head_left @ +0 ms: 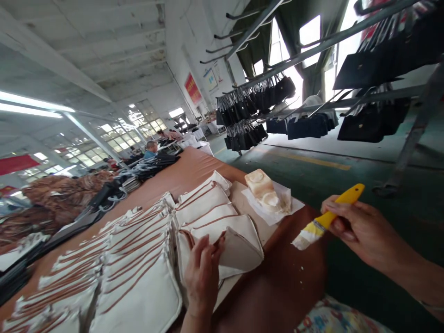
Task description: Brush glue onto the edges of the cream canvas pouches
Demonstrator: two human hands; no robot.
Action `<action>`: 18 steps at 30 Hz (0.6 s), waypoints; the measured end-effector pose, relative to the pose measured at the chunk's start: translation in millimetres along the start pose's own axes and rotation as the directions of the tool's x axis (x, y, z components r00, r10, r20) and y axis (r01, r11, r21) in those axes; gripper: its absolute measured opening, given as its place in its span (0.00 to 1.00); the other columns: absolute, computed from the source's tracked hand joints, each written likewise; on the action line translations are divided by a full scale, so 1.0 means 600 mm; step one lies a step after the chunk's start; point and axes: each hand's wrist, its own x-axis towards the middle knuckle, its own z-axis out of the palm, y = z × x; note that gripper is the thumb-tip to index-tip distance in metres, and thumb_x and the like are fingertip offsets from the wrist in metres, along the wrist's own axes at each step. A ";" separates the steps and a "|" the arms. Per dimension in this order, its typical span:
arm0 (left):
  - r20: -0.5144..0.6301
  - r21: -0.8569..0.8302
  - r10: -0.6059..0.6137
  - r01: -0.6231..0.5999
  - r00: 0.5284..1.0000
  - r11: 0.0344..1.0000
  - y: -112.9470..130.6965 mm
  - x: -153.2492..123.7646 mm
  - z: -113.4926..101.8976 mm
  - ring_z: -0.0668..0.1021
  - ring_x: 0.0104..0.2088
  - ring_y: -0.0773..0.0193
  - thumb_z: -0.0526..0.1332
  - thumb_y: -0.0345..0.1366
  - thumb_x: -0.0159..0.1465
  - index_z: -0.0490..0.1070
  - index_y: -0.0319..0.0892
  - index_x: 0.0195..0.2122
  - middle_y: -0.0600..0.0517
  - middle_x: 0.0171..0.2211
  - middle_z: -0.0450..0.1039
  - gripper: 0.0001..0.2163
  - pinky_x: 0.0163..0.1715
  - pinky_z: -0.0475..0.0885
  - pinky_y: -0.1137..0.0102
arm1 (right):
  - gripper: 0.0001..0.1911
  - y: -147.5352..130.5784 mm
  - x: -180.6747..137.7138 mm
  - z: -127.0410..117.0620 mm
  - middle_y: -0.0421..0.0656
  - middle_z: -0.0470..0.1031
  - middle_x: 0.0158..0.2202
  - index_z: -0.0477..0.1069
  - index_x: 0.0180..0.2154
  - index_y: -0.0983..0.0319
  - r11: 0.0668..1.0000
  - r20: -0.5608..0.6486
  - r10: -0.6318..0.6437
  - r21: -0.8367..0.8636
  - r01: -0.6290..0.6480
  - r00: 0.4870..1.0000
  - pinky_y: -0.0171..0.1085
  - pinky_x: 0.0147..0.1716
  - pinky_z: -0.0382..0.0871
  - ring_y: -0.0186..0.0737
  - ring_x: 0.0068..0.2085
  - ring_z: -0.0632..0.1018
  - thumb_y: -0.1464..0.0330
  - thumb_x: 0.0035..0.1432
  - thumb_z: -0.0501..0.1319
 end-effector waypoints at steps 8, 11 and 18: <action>0.180 -0.019 0.070 -0.068 0.981 0.997 0.024 0.011 -0.050 0.75 0.53 0.55 0.59 0.36 0.66 0.64 0.43 0.36 0.42 0.54 0.71 0.04 0.48 0.73 0.62 | 0.12 -0.007 -0.028 0.020 0.38 0.59 0.19 0.72 0.30 0.63 1.000 0.053 0.011 -0.023 -0.010 0.999 0.26 0.14 0.49 0.29 0.20 0.58 0.61 0.55 0.69; 0.322 -0.021 0.122 -0.122 0.939 0.992 0.032 0.019 -0.071 0.73 0.54 0.54 0.59 0.36 0.66 0.64 0.44 0.35 0.43 0.56 0.69 0.04 0.51 0.71 0.60 | 0.11 -0.004 -0.032 0.017 0.38 0.58 0.18 0.73 0.30 0.63 1.000 0.044 0.011 -0.010 -0.010 0.999 0.27 0.14 0.49 0.28 0.20 0.58 0.62 0.55 0.68; 0.236 0.134 0.062 -0.096 0.970 0.986 0.031 -0.022 -0.108 0.76 0.35 0.61 0.59 0.35 0.66 0.68 0.45 0.35 0.47 0.38 0.74 0.02 0.38 0.72 0.65 | 0.11 -0.008 -0.035 0.008 0.38 0.59 0.18 0.73 0.30 0.63 0.999 0.053 -0.026 -0.035 0.028 0.998 0.26 0.14 0.51 0.29 0.20 0.59 0.62 0.55 0.68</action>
